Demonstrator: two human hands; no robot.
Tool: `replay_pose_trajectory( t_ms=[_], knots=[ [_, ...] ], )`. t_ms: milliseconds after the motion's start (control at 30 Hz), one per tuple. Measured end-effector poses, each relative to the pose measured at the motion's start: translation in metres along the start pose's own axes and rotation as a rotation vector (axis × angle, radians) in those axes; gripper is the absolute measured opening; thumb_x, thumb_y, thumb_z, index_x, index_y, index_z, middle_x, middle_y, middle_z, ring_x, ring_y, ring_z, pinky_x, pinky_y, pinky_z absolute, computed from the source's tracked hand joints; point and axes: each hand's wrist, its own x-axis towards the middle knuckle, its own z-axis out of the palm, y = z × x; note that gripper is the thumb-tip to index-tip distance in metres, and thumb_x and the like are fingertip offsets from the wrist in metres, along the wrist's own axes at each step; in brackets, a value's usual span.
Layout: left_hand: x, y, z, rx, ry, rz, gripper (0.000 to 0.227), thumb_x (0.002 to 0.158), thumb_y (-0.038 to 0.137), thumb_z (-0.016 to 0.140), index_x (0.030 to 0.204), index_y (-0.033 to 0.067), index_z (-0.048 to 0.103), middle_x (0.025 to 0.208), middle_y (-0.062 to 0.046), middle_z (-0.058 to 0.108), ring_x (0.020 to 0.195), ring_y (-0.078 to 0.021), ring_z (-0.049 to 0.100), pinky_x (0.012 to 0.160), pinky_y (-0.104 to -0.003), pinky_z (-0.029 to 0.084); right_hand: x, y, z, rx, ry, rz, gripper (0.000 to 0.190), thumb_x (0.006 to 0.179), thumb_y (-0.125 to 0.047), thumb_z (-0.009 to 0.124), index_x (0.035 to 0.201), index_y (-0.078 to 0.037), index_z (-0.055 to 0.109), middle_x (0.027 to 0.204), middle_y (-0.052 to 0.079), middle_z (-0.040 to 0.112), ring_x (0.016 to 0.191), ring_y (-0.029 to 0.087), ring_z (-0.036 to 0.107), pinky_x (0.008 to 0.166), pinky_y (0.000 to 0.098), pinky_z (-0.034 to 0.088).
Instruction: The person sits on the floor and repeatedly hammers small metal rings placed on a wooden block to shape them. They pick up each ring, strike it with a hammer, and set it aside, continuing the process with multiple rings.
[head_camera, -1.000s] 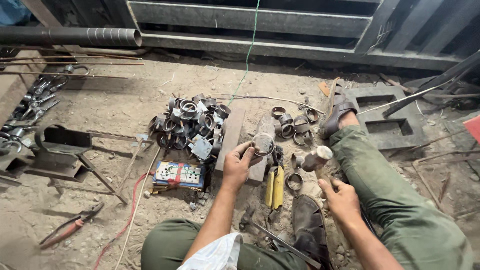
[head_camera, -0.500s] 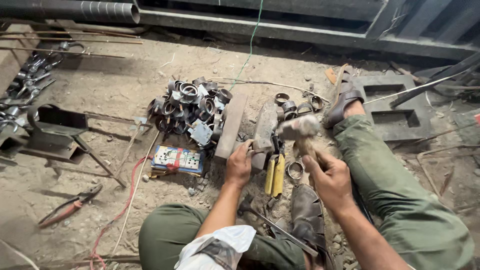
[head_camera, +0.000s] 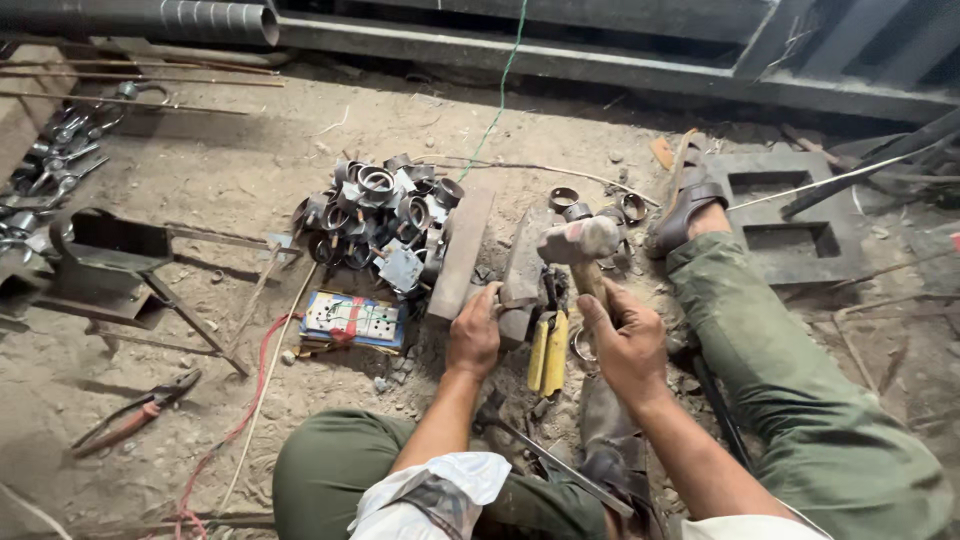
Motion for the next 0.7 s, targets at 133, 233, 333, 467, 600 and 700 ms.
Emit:
replay_pose_trajectory(
  t_ms=[133,233,333,467,600,700],
  knots=[
    [0.002,-0.003,0.002,-0.01,0.015,0.04,0.034,0.106,0.017,0.048,0.138,0.0113,0.059,0.128,-0.019,0.068,0.116,-0.0406,0.065,0.096,-0.046,0.054,0.002,0.007,0.011,-0.082,-0.014,-0.165,0.038,0.099,-0.033,0.069,0.126,-0.006,0.073,0.083,0.003,0.073,0.069,0.007,0.066,0.059,0.0268,0.052],
    [0.005,0.001,-0.001,0.017,0.006,0.019,0.035,0.104,0.019,0.051,0.137,0.0114,0.06,0.125,-0.019,0.068,0.113,-0.0414,0.066,0.094,-0.048,0.053,0.008,0.016,0.006,0.044,-0.019,0.092,0.038,0.096,-0.033,0.069,0.122,-0.007,0.072,0.077,0.004,0.073,0.059,0.009,0.062,0.053,0.0288,0.048],
    [0.005,0.016,-0.006,-0.05,-0.008,-0.101,0.033,0.101,0.02,0.055,0.131,0.0095,0.065,0.12,-0.02,0.07,0.109,-0.0424,0.066,0.091,-0.048,0.054,0.011,0.036,-0.02,0.098,-0.045,0.328,0.036,0.092,-0.034,0.071,0.114,-0.005,0.075,0.071,0.007,0.069,0.05,0.011,0.055,0.046,0.0314,0.044],
    [0.023,0.043,-0.008,-0.201,0.058,-0.095,0.03,0.101,0.019,0.062,0.125,0.0025,0.069,0.107,-0.018,0.075,0.098,-0.0328,0.071,0.084,-0.043,0.057,0.013,0.075,-0.063,-0.213,-0.052,0.412,0.04,0.09,-0.039,0.074,0.108,-0.004,0.078,0.076,0.015,0.075,0.058,0.019,0.065,0.054,0.0367,0.051],
    [0.033,0.066,-0.006,-0.762,-0.064,-0.361,0.031,0.101,0.017,0.063,0.123,-0.0035,0.07,0.099,-0.01,0.076,0.085,-0.0154,0.072,0.079,-0.032,0.06,-0.014,0.134,-0.072,-0.477,-0.062,0.455,0.046,0.084,-0.046,0.077,0.116,-0.012,0.078,0.091,0.017,0.078,0.082,0.028,0.074,0.077,0.0406,0.055],
    [0.033,0.072,-0.011,-0.922,-0.119,-0.433,0.032,0.101,0.016,0.062,0.124,-0.0055,0.069,0.102,-0.008,0.075,0.086,-0.0139,0.072,0.08,-0.03,0.062,-0.022,0.175,-0.062,-0.563,-0.154,0.664,0.05,0.082,-0.046,0.077,0.121,-0.015,0.076,0.102,0.018,0.078,0.095,0.034,0.076,0.086,0.0443,0.057]
  ],
)
